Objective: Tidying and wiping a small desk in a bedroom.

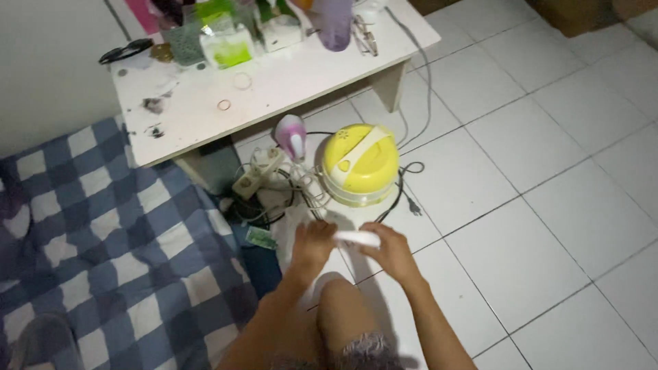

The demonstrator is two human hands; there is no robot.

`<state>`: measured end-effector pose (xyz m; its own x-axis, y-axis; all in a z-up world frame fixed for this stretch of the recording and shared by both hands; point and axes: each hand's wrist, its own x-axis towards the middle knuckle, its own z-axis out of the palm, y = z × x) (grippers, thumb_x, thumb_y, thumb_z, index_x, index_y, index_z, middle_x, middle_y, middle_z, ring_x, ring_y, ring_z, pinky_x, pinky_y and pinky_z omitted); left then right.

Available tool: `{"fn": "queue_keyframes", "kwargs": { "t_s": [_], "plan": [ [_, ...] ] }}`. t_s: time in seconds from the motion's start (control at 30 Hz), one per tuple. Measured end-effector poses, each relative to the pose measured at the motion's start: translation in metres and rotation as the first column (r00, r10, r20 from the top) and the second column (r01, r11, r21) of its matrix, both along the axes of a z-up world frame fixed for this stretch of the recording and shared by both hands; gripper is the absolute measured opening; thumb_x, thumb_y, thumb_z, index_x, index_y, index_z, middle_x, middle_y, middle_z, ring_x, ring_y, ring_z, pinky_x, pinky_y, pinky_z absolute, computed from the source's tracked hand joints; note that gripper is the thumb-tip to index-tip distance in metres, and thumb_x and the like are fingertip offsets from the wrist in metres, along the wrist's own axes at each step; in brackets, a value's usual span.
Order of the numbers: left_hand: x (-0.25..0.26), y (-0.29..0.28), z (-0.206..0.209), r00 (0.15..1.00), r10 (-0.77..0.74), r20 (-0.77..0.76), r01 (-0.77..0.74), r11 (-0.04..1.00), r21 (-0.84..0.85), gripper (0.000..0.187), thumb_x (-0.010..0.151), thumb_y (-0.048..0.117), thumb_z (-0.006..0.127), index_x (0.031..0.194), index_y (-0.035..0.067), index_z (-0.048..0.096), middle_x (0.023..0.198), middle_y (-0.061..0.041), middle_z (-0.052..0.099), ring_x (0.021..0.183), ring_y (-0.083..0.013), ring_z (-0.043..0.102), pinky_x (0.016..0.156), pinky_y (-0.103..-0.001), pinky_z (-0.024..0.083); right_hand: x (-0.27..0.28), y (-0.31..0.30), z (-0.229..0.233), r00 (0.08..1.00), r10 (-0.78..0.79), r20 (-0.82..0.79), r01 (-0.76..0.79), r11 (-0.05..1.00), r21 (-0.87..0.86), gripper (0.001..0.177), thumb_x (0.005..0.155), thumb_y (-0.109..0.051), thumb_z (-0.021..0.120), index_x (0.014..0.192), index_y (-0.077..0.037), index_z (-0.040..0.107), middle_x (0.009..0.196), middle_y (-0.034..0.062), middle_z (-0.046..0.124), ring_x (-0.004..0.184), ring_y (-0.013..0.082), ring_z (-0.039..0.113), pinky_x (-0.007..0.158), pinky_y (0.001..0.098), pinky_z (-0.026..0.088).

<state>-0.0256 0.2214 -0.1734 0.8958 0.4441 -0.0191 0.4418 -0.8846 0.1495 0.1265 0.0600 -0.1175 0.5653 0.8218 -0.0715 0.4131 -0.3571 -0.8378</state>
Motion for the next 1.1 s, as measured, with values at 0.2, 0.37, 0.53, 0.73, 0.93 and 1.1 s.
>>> {"fn": "queue_keyframes", "kwargs": {
  "t_s": [0.2,0.37,0.53,0.73,0.93,1.1],
  "plan": [
    [-0.006,0.085,0.028,0.857,0.308,0.412,-0.053,0.85,-0.524,0.039,0.089,0.035,0.074,0.117,0.007,0.072,0.107,-0.017,0.073,0.1,-0.0398,0.066,0.087,-0.049,0.051,0.028,0.103,0.021,0.978,0.066,-0.199,0.013,0.927,0.374,0.047,0.078,-0.011,0.087,0.122,-0.005,0.07,0.107,0.006,0.076,0.093,0.0114,0.072,0.083,0.0262,0.059],
    [0.01,0.168,0.062,0.792,0.421,0.442,-0.09,0.797,-0.598,0.048,0.083,0.036,0.08,0.11,-0.002,0.068,0.098,-0.022,0.072,0.085,-0.0361,0.069,0.073,-0.047,0.053,0.059,0.211,0.036,0.948,-0.004,-0.317,0.081,0.97,0.231,0.046,0.081,-0.012,0.088,0.124,-0.005,0.073,0.089,0.0043,0.066,0.077,0.0109,0.057,0.07,0.0255,0.05],
    [0.022,0.232,0.117,0.834,0.529,0.153,-0.232,0.589,-0.774,0.044,0.084,0.038,0.082,0.106,0.001,0.072,0.086,-0.019,0.073,0.073,-0.0284,0.068,0.066,-0.043,0.052,0.078,0.295,0.049,0.895,0.009,-0.445,0.159,0.927,0.34,0.038,0.087,-0.013,0.08,0.122,-0.004,0.07,0.098,0.0012,0.072,0.084,0.0081,0.063,0.074,0.0241,0.053],
    [0.009,0.29,0.115,0.604,0.767,0.215,-0.227,0.425,-0.876,0.041,0.086,0.039,0.076,0.112,0.008,0.071,0.093,-0.008,0.075,0.078,-0.0168,0.072,0.068,-0.036,0.057,0.066,0.372,0.097,0.785,0.067,-0.616,0.193,0.918,0.346,0.034,0.096,-0.017,0.073,0.126,-0.003,0.064,0.102,0.0075,0.073,0.087,0.0151,0.068,0.074,0.0293,0.056],
    [-0.02,0.333,0.2,0.677,0.734,0.056,-0.355,0.393,-0.848,0.046,0.079,0.037,0.085,0.112,0.007,0.072,0.085,-0.009,0.077,0.07,-0.0162,0.072,0.063,-0.034,0.058,0.048,0.427,0.149,0.813,0.203,-0.545,-0.023,0.947,0.319,0.049,0.089,-0.018,0.074,0.134,-0.01,0.055,0.108,0.0003,0.069,0.095,0.0082,0.066,0.078,0.0251,0.056],
    [-0.057,0.354,0.178,0.401,0.886,0.235,-0.358,0.387,-0.85,0.045,0.081,0.035,0.081,0.115,0.009,0.068,0.092,-0.004,0.076,0.073,-0.013,0.073,0.058,-0.031,0.06,0.049,0.44,0.087,0.85,0.173,-0.497,-0.069,0.973,0.222,0.044,0.094,-0.017,0.086,0.121,0.008,0.062,0.1,0.0161,0.071,0.085,0.0177,0.064,0.07,0.03,0.055]
  ]
}}
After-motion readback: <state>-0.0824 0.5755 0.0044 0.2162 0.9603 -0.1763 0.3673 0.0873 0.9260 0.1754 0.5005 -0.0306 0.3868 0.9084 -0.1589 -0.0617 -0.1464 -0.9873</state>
